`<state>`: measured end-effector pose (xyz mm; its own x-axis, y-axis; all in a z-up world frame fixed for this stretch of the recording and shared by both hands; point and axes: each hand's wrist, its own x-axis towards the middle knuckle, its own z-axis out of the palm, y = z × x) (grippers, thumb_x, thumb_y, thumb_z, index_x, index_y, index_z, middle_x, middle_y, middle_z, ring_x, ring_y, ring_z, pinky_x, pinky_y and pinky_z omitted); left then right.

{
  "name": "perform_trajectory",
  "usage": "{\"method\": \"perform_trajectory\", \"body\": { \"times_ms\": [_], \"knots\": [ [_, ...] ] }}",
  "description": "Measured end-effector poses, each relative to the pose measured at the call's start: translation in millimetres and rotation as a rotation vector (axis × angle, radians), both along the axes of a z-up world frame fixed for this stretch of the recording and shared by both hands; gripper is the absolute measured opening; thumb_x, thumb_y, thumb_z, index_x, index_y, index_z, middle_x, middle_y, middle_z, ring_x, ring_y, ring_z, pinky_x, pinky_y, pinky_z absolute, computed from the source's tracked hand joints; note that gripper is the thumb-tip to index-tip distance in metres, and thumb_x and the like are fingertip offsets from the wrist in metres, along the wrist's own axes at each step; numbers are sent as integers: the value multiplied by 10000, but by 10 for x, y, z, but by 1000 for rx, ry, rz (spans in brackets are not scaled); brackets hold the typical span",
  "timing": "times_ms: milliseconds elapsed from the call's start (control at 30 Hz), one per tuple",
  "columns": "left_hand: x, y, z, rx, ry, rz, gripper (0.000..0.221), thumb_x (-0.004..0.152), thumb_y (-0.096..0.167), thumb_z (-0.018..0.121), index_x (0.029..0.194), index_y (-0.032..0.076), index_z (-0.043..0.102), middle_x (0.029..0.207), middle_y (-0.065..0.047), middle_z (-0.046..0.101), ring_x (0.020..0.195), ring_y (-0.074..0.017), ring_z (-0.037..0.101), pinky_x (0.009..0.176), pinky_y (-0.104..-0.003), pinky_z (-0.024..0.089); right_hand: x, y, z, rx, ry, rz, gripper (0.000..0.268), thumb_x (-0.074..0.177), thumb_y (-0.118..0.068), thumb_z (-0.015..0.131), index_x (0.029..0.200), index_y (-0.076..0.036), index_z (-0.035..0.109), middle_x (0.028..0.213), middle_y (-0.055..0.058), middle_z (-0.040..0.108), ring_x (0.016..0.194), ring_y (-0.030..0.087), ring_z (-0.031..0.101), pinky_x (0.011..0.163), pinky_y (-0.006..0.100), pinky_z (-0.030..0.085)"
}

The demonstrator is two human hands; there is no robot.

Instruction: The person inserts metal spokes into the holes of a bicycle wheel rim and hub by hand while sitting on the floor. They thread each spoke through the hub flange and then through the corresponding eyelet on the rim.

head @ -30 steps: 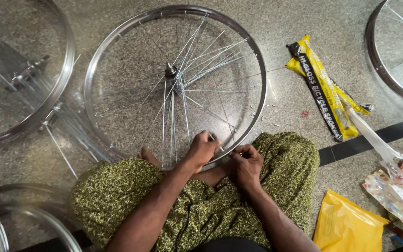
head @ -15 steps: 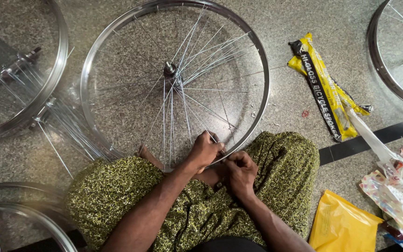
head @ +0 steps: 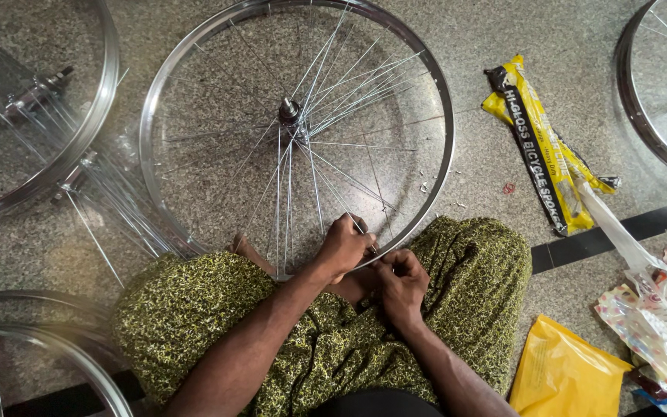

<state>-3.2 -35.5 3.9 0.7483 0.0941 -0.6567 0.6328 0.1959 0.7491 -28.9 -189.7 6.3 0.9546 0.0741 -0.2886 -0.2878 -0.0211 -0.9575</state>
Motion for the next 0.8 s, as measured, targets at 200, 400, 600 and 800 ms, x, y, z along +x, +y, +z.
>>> {"method": "perform_trajectory", "body": {
  "times_ms": [200,400,600,800],
  "knots": [
    [14,4,40,-201,28,87,171,926,-1,610,1025,-24,472,822,-207,599,615,-248,631,498,-306,569,26,22,137,41,64,-39,184,852,129,656,852,-53,629,868,65,692,752,128,666,713,274,616],
    [-4,-6,-54,102,-31,-60,199,939,56,677,1039,-19,522,856,-145,615,630,-178,580,467,-255,490,72,56,220,-31,74,-30,172,859,115,660,850,-54,632,859,71,695,713,136,658,633,274,618],
    [-52,38,87,305,30,-267,307,982,221,694,1036,-14,505,808,-105,564,584,-155,524,469,-278,454,159,130,471,-153,217,-25,182,881,88,681,898,-60,576,832,73,638,663,152,607,568,282,588],
    [-108,180,169,354,-97,-597,209,1030,208,531,1176,60,504,794,-56,592,541,-119,475,477,-284,412,272,119,627,-110,368,114,83,906,17,682,889,-34,618,796,116,698,606,163,650,520,299,569]
  ]
}}
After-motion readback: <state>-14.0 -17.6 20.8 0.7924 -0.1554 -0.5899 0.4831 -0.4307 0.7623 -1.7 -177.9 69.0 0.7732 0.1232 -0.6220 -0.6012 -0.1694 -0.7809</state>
